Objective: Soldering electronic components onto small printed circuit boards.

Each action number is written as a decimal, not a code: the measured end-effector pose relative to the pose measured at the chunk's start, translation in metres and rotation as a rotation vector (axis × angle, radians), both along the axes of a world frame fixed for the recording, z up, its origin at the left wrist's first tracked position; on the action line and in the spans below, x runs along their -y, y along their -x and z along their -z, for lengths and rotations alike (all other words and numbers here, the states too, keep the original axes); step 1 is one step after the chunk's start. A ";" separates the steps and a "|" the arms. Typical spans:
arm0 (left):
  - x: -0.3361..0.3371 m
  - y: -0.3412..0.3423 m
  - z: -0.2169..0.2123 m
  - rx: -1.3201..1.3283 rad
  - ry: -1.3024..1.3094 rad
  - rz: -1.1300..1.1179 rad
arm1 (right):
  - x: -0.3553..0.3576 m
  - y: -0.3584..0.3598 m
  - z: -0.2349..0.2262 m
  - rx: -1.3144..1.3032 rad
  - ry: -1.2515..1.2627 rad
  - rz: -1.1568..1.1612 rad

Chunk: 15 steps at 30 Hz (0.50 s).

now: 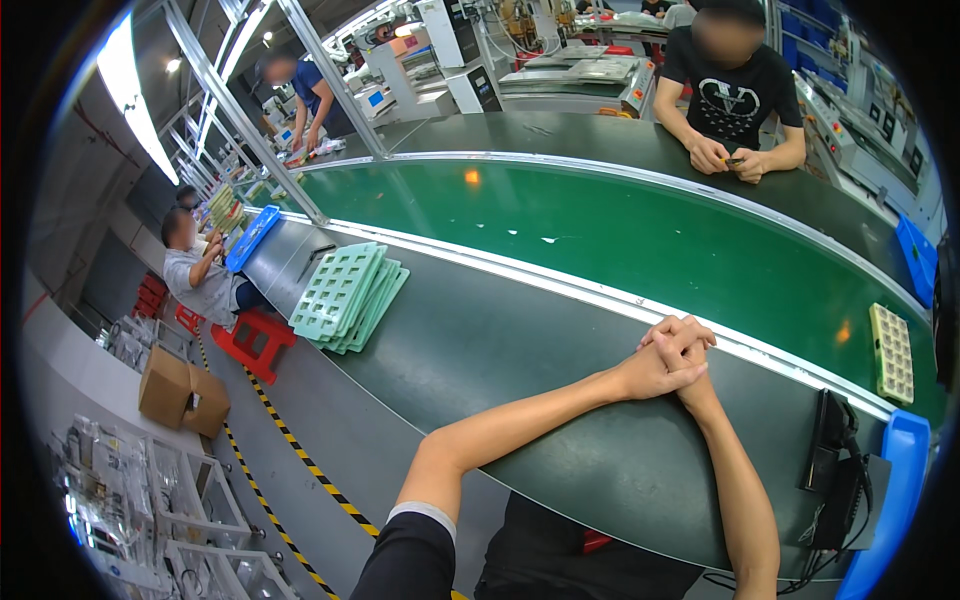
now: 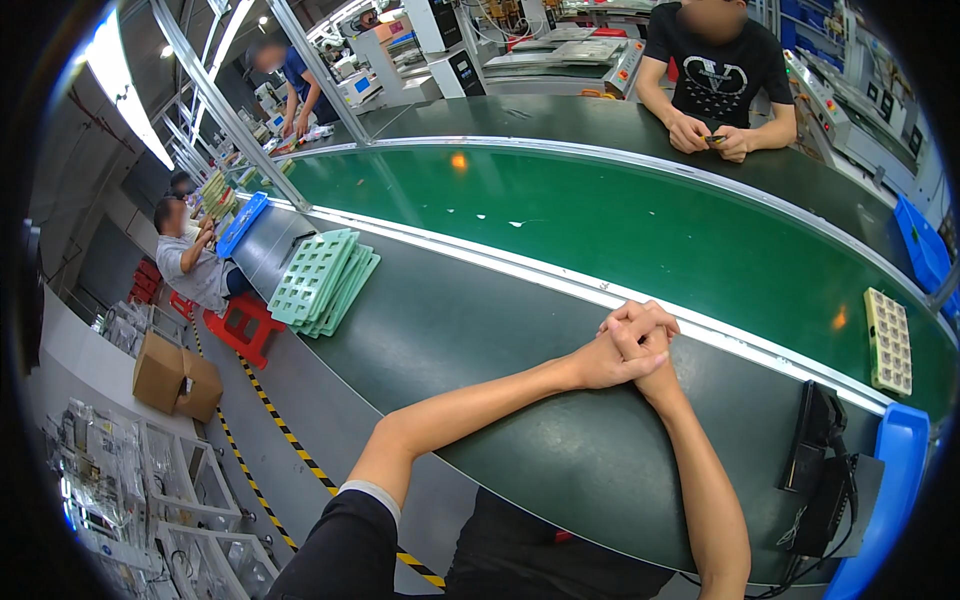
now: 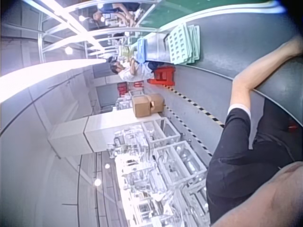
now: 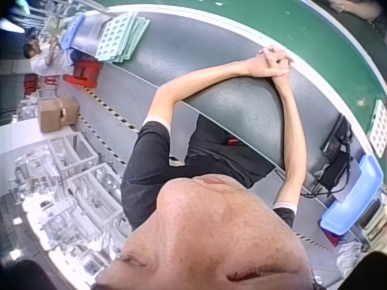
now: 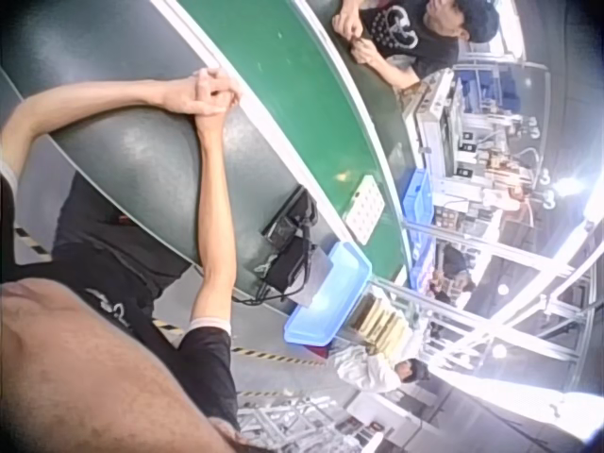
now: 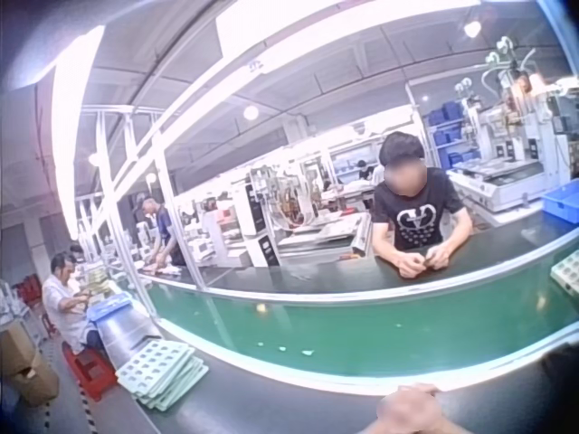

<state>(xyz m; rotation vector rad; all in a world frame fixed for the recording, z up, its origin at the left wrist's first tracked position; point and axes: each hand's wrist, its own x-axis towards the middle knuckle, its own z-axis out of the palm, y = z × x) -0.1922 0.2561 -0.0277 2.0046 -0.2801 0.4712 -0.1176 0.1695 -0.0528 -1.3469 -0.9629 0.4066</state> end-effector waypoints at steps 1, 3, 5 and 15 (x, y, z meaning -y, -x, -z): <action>-0.001 -0.002 0.004 0.000 0.000 0.001 | 0.000 -0.001 0.001 0.017 -0.003 0.003; -0.002 -0.004 0.007 0.025 0.016 -0.019 | -0.001 0.001 -0.001 -0.009 -0.001 -0.005; 0.001 0.001 0.001 -0.016 0.035 -0.010 | -0.001 0.001 -0.001 -0.035 0.003 -0.010; 0.001 -0.001 0.004 -0.047 0.200 0.032 | 0.001 0.002 -0.005 -0.039 0.011 -0.031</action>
